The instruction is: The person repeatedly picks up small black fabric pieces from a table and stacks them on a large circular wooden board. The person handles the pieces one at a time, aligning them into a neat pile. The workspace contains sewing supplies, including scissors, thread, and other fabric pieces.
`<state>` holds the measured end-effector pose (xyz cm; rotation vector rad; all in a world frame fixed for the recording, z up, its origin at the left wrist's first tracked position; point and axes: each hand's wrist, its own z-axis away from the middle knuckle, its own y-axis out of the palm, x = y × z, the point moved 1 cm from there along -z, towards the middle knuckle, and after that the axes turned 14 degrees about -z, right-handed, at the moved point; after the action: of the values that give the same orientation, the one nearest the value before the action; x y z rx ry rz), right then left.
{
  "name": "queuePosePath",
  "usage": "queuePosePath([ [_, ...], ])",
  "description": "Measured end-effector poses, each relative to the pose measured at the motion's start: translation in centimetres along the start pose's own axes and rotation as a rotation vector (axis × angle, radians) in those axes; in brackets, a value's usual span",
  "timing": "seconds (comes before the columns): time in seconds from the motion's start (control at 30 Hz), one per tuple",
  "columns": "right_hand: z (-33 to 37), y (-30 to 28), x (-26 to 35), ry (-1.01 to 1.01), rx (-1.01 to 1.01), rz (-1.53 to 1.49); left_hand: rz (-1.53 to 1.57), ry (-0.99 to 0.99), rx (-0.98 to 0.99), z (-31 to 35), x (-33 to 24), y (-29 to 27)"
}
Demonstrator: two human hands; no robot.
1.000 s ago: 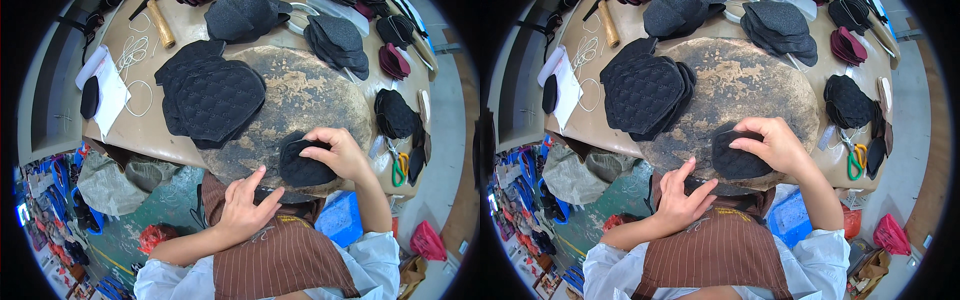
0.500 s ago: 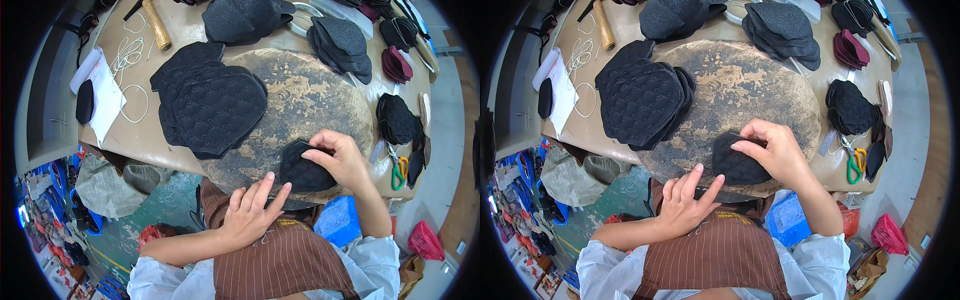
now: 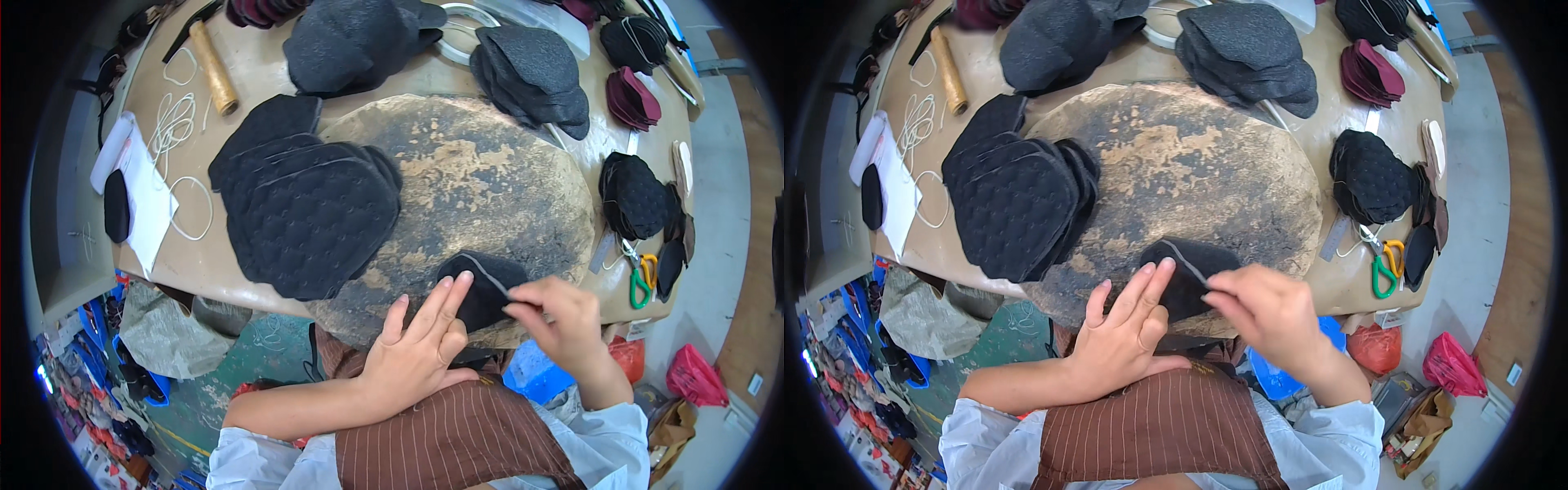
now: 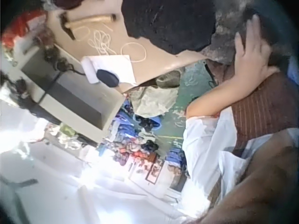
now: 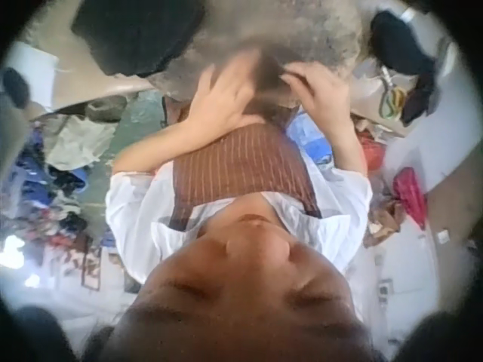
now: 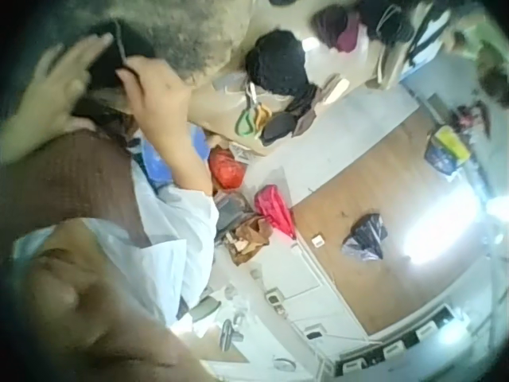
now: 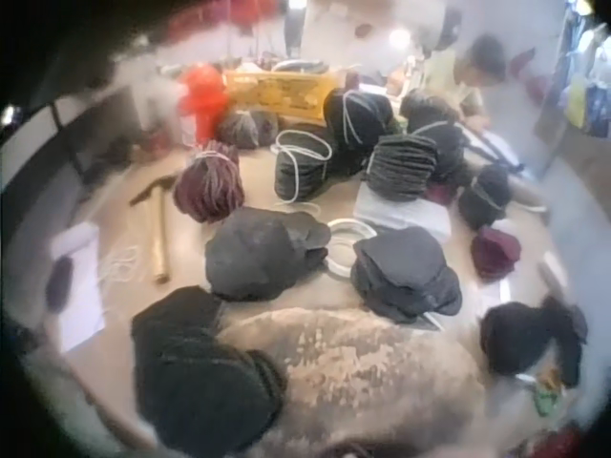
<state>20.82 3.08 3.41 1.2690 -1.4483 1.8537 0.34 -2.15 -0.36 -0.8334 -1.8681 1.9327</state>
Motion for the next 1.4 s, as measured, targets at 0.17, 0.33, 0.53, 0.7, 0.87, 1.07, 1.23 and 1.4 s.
queuePosePath([
  [0.17, -1.9, -0.7, -1.4, 0.600, -0.016, -0.111, 0.009, -0.066, 0.036, -2.4, 0.0, -0.3],
  [0.33, -0.5, -0.8, -1.5, 0.092, -0.076, -0.011, 0.348, -0.217, -0.193, -1.6, 1.3, 0.2],
  [0.53, 3.0, 0.7, -2.3, -0.567, -0.141, -0.256, 0.753, -0.101, -0.397, 0.4, 2.0, 1.5],
  [0.7, 1.5, 0.5, 0.8, -0.402, -0.138, -0.242, 0.992, -0.290, -0.576, 1.3, 2.1, -0.5],
  [0.87, -4.5, 0.7, 6.0, -0.300, -0.119, -0.580, 0.943, -0.486, -0.919, 1.9, 8.2, -8.4],
  [1.07, -14.0, 4.4, 6.3, -0.254, 0.102, -0.347, 0.583, -1.082, -0.402, 4.9, 22.5, -6.3],
  [1.23, -13.5, 8.0, 5.1, -0.395, 0.117, -0.009, 0.815, -1.154, -0.166, 0.5, 24.9, -4.3],
  [1.4, -13.1, 8.2, 4.7, -0.455, 0.170, -0.037, 0.630, -0.908, -0.767, 0.3, 26.6, -1.1],
])
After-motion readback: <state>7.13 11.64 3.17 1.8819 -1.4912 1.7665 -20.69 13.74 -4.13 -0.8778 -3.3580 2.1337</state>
